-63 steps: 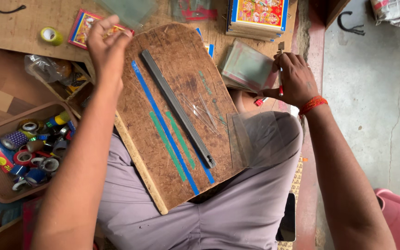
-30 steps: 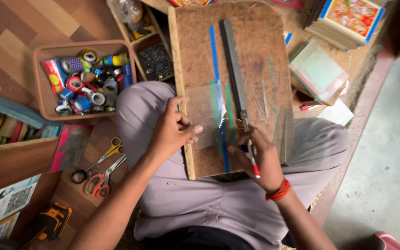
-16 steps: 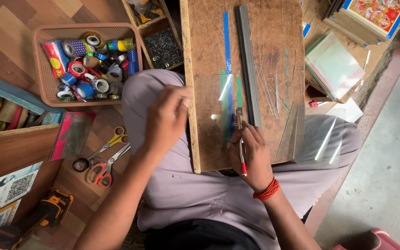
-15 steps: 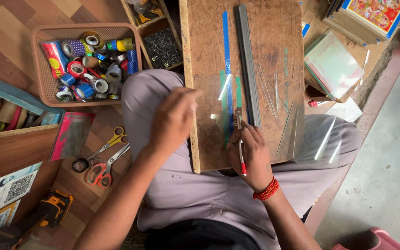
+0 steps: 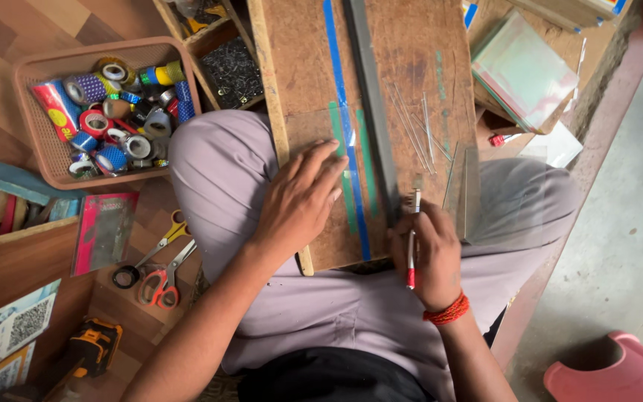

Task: The person sits cross-legged on the floor with a wooden board on their lap and cuts clear plastic sheets into strips. They align a metal ruler along the sheet, score it with a utility knife, snap the cut pieces off, and set finished strips aside while reaching for new sheets.

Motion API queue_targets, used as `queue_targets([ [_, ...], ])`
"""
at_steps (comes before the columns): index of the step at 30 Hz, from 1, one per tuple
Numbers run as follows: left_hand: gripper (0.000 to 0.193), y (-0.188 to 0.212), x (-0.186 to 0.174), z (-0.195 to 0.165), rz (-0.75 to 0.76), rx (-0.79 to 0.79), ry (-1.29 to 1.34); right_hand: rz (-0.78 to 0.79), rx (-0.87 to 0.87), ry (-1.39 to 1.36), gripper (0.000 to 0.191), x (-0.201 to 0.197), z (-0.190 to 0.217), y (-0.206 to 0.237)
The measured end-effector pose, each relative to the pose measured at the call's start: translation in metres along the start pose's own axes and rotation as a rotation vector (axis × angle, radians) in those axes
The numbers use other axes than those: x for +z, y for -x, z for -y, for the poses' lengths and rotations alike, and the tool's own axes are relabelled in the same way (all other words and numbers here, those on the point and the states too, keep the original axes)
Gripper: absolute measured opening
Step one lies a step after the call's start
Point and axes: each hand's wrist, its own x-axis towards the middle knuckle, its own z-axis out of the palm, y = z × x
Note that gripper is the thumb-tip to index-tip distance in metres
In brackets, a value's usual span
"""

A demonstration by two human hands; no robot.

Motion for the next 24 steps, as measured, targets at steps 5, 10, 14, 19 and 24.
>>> queue_targets([
  [5,0.076,-0.004,-0.002,-0.007,-0.020,-0.058,0.103,0.083,0.186,-0.251,0.022,0.017,0.012,0.010],
  [10,0.110,-0.011,-0.001,-0.015,0.068,-0.101,0.112,0.068,0.066,-0.220,0.024,0.025,0.013,0.016],
  [14,0.113,-0.013,0.001,-0.015,0.091,-0.094,0.082,0.076,0.021,-0.161,0.029,0.021,0.004,0.020],
  [19,0.115,-0.013,0.005,-0.013,0.109,-0.090,0.073,0.035,0.102,-0.410,0.037,0.004,-0.006,0.020],
  [24,0.116,-0.013,0.005,-0.013,0.132,-0.108,0.060,0.052,0.055,-0.328,0.027,-0.009,-0.009,0.008],
])
